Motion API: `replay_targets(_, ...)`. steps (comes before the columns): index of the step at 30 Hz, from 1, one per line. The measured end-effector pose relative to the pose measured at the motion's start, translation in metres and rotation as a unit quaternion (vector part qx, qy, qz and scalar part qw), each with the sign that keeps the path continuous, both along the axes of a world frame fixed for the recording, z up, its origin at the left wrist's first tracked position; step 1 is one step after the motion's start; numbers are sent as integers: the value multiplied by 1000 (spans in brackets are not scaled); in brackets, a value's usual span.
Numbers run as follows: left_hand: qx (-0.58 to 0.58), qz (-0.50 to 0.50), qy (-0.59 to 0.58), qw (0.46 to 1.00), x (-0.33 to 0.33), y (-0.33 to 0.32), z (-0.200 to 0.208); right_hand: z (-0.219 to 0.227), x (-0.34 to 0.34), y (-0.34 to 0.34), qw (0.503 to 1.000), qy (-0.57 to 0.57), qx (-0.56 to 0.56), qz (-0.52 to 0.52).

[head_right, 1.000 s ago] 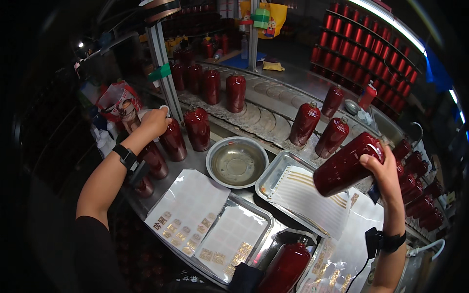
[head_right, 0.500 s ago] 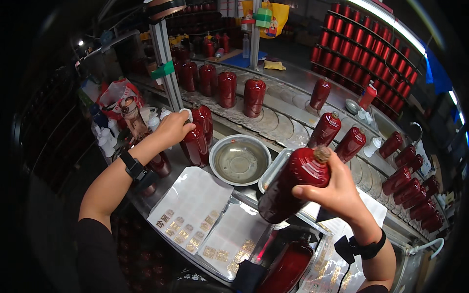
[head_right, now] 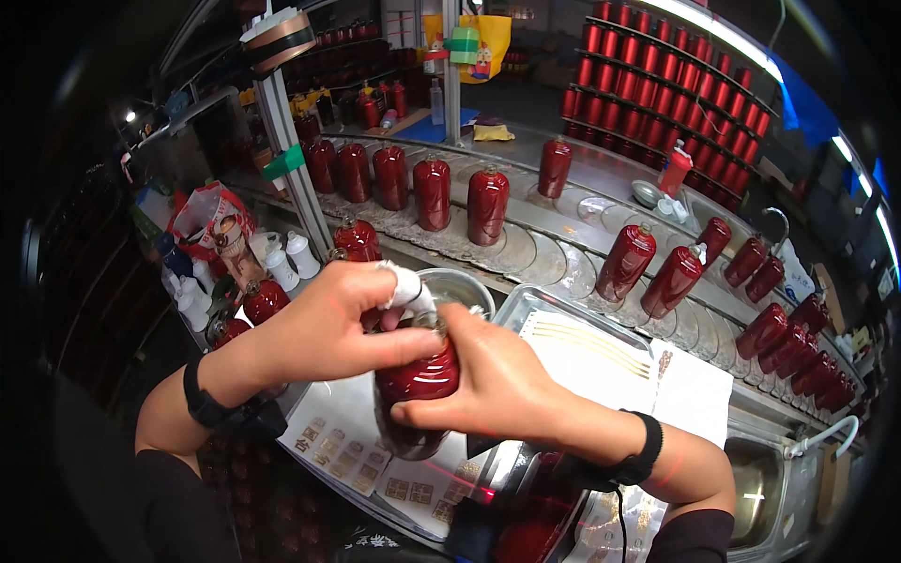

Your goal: Manually applying labels and decorative seals to red liquor bottles at a production line workstation.

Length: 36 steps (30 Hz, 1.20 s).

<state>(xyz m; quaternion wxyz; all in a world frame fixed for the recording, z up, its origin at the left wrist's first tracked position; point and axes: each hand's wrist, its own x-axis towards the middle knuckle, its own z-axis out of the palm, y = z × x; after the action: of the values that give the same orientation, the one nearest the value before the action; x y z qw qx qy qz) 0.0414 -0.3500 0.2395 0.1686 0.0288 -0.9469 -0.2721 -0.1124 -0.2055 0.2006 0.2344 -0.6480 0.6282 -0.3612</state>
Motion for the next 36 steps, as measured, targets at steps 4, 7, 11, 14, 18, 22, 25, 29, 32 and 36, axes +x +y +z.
replay_targets(4,-40,-12,-63,997,14,16,8,-13,14,5,999,23,1,27)
replay_targets(7,-52,1,-113,992,21,24,8,-13,16,10,999,25,18,40)
replay_targets(11,-62,39,-25,997,39,14,21,-4,10,24,994,65,-72,40)
replay_targets(14,25,174,48,983,66,-13,50,20,-5,57,998,-6,-44,-31)
replay_targets(18,-128,299,209,922,99,-64,99,-2,-40,114,969,-168,-71,-164)
replay_targets(22,-283,372,162,869,78,-129,86,-27,-87,165,933,-230,-74,-267)
replay_targets(25,-311,407,102,853,72,-177,49,-36,-99,214,904,-276,-75,-317)
replay_targets(29,-324,432,-4,842,68,-220,-9,-56,-118,270,871,-267,-101,-400)
replay_targets(32,-290,450,-87,840,56,-226,-43,-77,-124,301,851,-283,-80,-434)
replay_targets(36,-275,425,-155,848,62,-240,-71,-94,-117,321,832,-299,-82,-459)
